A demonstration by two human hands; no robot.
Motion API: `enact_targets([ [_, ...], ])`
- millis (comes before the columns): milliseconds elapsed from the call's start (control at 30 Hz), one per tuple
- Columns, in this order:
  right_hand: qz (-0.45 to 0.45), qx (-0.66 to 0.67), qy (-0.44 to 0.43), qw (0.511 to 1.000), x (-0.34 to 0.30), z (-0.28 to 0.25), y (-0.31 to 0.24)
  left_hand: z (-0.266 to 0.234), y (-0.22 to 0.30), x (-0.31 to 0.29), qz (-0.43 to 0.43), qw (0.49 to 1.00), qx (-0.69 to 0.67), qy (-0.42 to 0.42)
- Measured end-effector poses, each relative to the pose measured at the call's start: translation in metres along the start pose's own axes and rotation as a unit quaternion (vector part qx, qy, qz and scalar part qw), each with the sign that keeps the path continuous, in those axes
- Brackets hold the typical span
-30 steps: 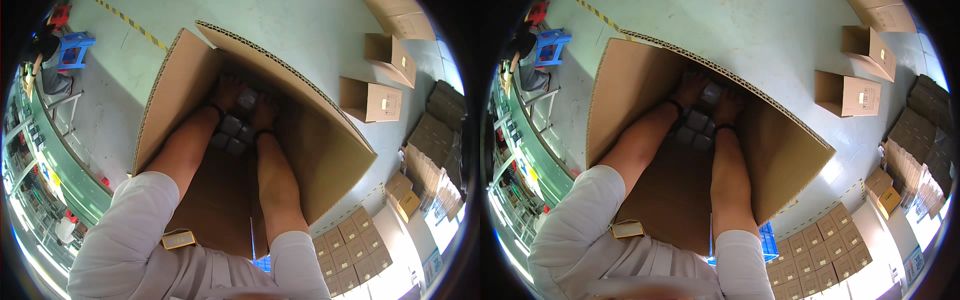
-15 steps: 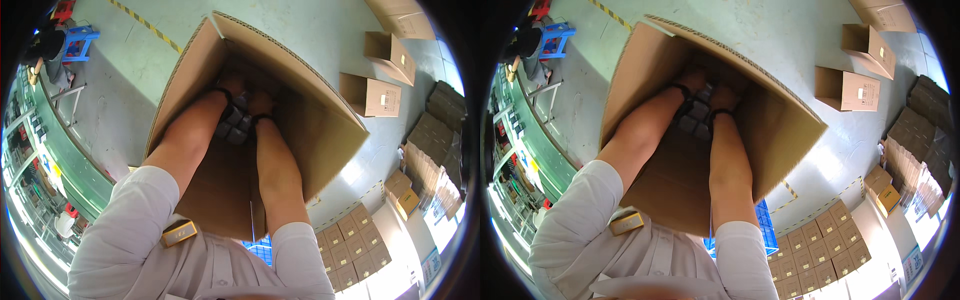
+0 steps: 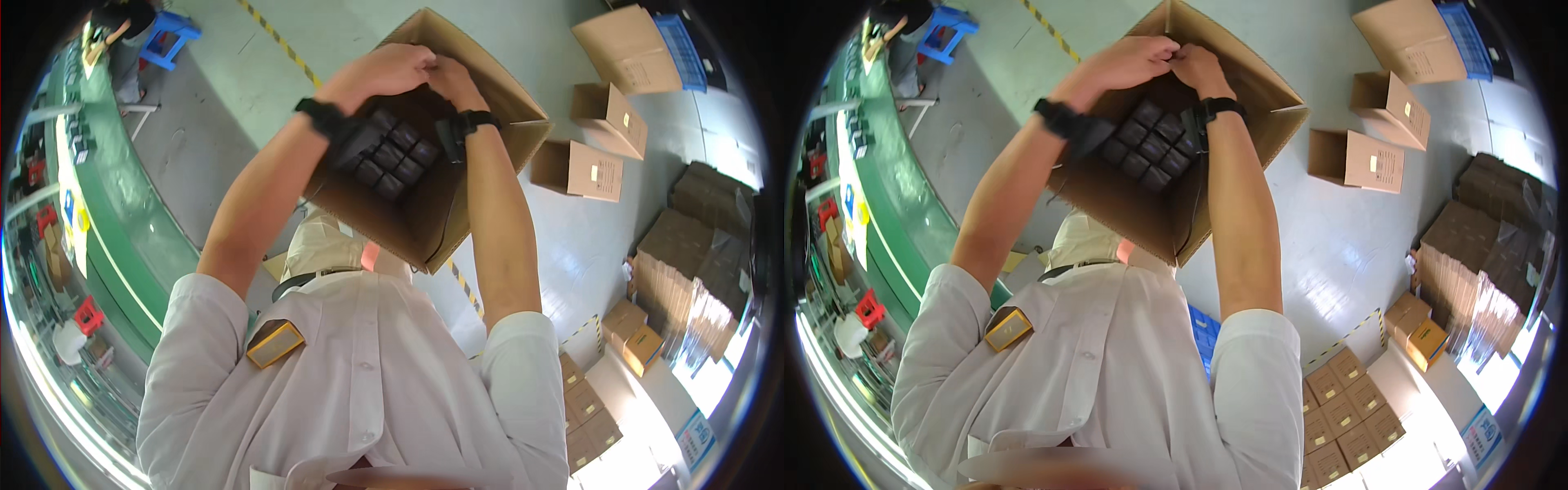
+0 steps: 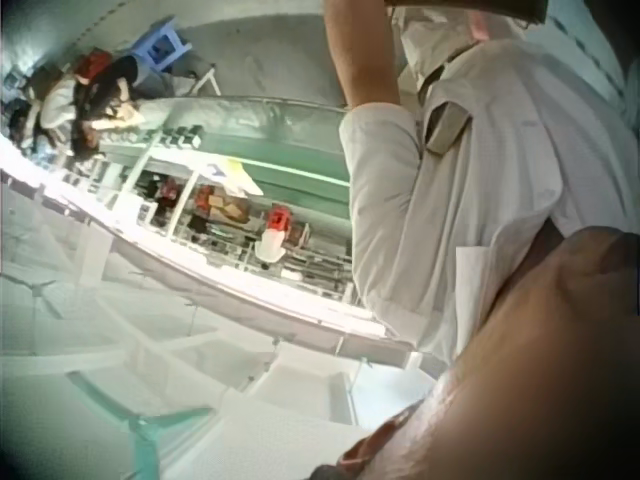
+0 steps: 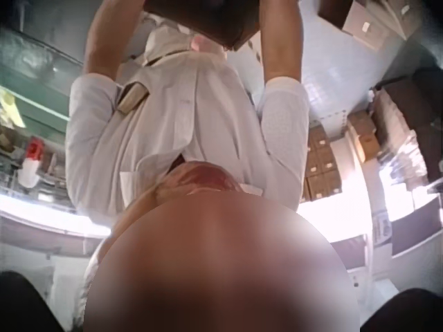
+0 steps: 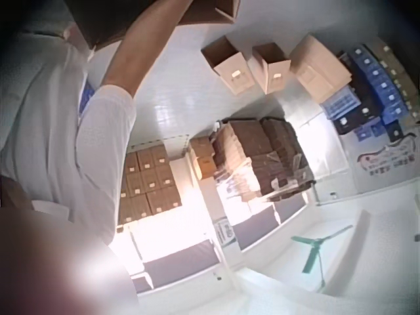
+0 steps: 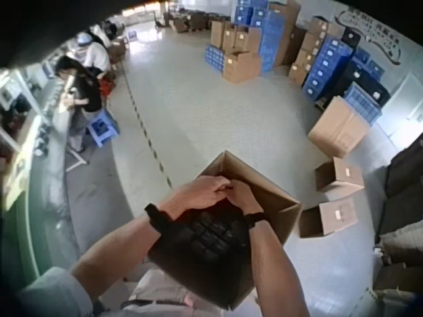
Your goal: Packaging small products from an assembly line conveyor belt into a larger cardboard box.
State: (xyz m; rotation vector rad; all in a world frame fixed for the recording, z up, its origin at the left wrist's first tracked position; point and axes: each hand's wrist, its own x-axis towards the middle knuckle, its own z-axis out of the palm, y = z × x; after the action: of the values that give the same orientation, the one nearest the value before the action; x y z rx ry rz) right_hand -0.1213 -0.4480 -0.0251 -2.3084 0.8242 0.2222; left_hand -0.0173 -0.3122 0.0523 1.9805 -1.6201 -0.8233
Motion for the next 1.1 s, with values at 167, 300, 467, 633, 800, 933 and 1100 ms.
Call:
enact_targets([
  [167, -0.068, 0.243, -0.024, 0.967, -0.070, -0.029, -0.070, -0.039, 0.000, -0.182, 0.027, 0.907, -0.352, 0.229],
  [300, -0.143, 0.356, -0.083, 0.920, -0.159, -0.041, -0.140, 0.004, -0.045, -0.342, -0.186, 0.835, -0.325, 0.403],
  [467, -0.214, 0.350, -0.198, 0.890, -0.234, -0.007, -0.202, 0.148, -0.086, -0.530, -0.440, 0.740, -0.041, 0.508],
  [633, -0.307, 0.181, -0.304, 0.883, -0.256, 0.056, -0.249, 0.261, -0.062, -0.671, -0.670, 0.538, 0.098, 0.502],
  [800, -0.330, 0.001, -0.387, 0.861, -0.256, 0.089, -0.287, 0.312, -0.045, -0.750, -0.747, 0.464, 0.080, 0.469],
  [933, -0.309, -0.028, -0.307, 0.899, -0.263, 0.097, -0.288, 0.313, -0.086, -0.748, -0.715, 0.522, 0.023, 0.464],
  [1100, -0.217, -0.130, -0.134, 0.958, -0.257, 0.050, -0.190, 0.301, -0.117, -0.740, -0.701, 0.538, 0.062, 0.464],
])
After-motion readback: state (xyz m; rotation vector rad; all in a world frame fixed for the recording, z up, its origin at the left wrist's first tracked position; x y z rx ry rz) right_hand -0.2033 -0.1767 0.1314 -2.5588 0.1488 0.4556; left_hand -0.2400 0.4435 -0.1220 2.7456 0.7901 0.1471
